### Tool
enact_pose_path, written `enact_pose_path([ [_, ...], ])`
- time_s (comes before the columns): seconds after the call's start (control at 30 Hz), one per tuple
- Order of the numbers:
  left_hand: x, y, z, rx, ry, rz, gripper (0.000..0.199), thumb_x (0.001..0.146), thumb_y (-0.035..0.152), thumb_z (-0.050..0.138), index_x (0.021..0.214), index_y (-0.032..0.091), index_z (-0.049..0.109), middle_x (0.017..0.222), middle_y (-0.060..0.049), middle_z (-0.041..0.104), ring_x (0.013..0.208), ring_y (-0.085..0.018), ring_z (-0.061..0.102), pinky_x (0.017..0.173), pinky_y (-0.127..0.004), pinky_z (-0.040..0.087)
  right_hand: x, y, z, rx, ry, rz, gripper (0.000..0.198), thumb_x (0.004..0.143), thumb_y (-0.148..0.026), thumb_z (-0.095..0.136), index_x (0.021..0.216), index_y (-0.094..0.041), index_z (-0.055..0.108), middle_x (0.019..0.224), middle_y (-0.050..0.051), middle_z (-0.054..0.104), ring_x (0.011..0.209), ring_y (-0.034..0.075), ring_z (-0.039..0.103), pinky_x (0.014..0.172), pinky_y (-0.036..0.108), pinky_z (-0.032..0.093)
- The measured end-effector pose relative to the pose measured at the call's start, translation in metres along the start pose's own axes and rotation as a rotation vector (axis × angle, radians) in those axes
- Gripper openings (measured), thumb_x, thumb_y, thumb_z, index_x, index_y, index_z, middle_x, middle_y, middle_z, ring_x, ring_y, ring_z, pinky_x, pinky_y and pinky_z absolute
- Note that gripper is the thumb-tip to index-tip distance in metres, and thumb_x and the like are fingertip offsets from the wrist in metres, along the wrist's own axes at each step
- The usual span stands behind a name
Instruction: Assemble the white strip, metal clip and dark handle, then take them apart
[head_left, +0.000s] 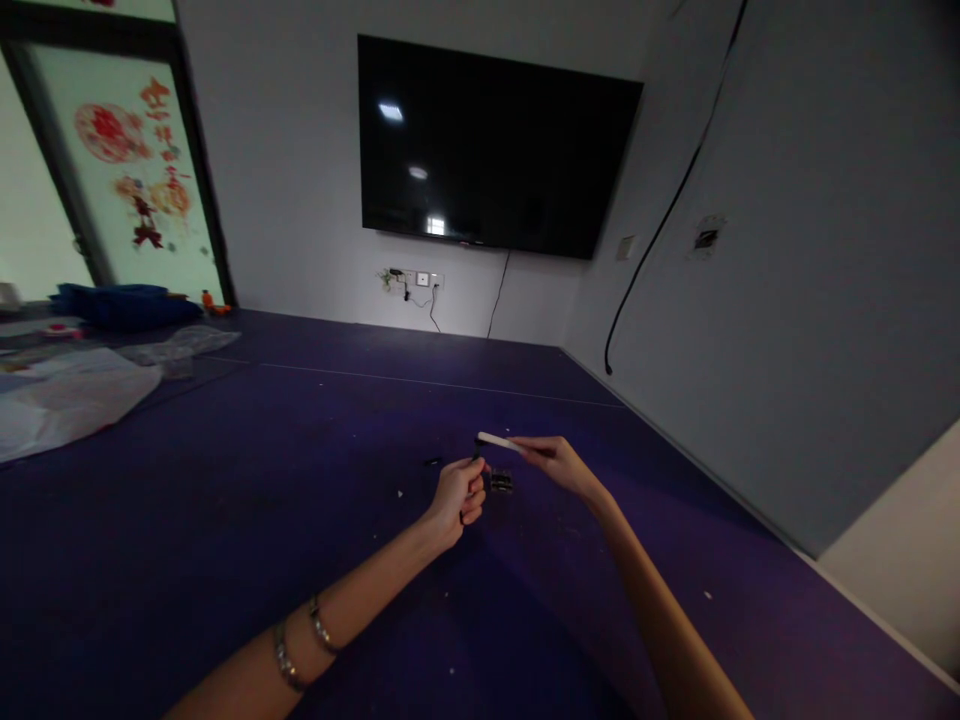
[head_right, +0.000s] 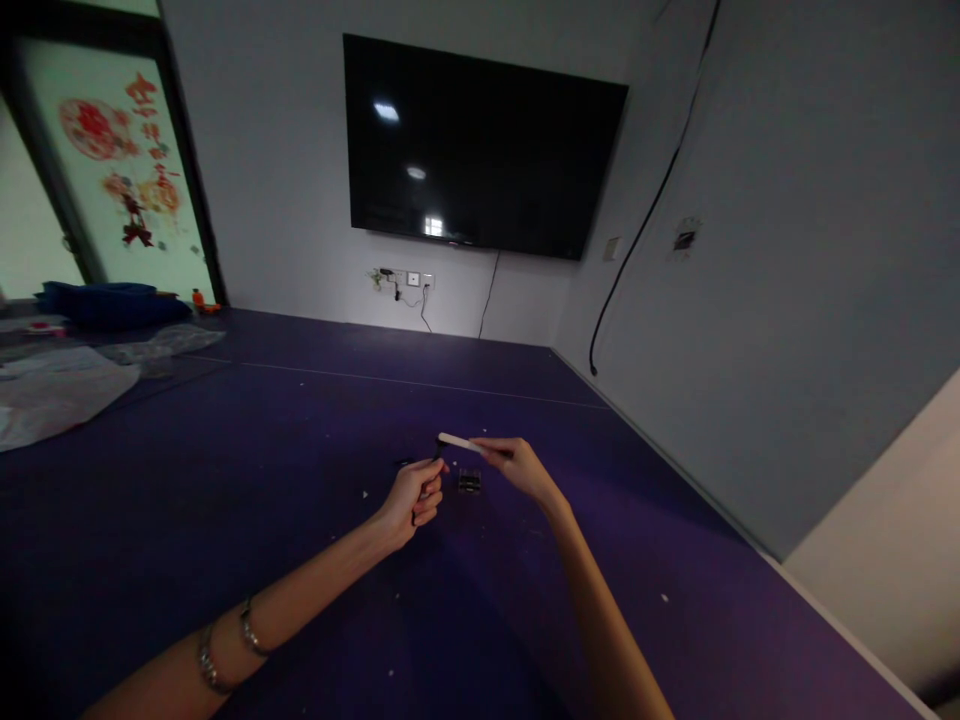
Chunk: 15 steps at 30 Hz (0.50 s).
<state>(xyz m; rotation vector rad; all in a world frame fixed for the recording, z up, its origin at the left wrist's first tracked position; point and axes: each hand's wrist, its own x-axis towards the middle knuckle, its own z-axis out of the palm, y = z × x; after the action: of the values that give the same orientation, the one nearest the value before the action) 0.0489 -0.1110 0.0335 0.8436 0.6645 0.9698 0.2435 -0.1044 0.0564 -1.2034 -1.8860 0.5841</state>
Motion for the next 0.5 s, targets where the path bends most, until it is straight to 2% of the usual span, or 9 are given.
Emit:
enact_pose_path([
  [0.13, 0.0, 0.007, -0.001, -0.002, -0.04, 0.03, 0.016, 0.081, 0.028, 0.051, 0.071, 0.016, 0.048, 0.044, 0.01, 0.03, 0.027, -0.001, 0.016, 0.028, -0.016, 0.008, 0.0, 0.012, -0.004, -0.047, 0.14, 0.037, 0.032, 0.08, -0.032, 0.052, 0.108, -0.022, 0.065, 0.107, 0.005, 0.067, 0.096, 0.021, 0.061, 0.087, 0.036, 0.044],
  [0.23, -0.001, 0.012, -0.001, 0.016, -0.101, 0.055, 0.019, 0.077, 0.033, 0.055, 0.074, 0.016, 0.047, 0.045, 0.011, 0.03, 0.027, 0.0, 0.017, 0.028, -0.014, 0.01, 0.0, 0.019, -0.007, -0.092, 0.21, 0.081, 0.036, 0.079, -0.034, 0.051, 0.108, -0.018, 0.065, 0.092, 0.006, 0.071, 0.081, 0.019, 0.064, 0.074, 0.032, 0.048],
  [0.33, -0.002, 0.019, 0.0, 0.068, -0.15, 0.118, 0.021, 0.076, 0.036, 0.056, 0.076, 0.017, 0.047, 0.046, 0.011, 0.031, 0.027, 0.0, 0.018, 0.026, -0.013, 0.014, 0.0, 0.017, -0.008, -0.068, 0.248, 0.104, 0.042, 0.076, -0.038, 0.054, 0.11, -0.014, 0.064, 0.082, 0.007, 0.071, 0.071, 0.017, 0.062, 0.063, 0.027, 0.047],
  [0.5, -0.005, 0.039, 0.0, 0.171, -0.206, 0.258, 0.022, 0.077, 0.037, 0.055, 0.077, 0.016, 0.047, 0.048, 0.011, 0.031, 0.027, -0.001, 0.019, 0.024, -0.013, 0.017, 0.002, 0.006, -0.009, -0.036, 0.362, 0.1, 0.045, 0.072, -0.04, 0.059, 0.109, -0.015, 0.065, 0.085, 0.008, 0.07, 0.07, 0.017, 0.061, 0.059, 0.025, 0.046],
])
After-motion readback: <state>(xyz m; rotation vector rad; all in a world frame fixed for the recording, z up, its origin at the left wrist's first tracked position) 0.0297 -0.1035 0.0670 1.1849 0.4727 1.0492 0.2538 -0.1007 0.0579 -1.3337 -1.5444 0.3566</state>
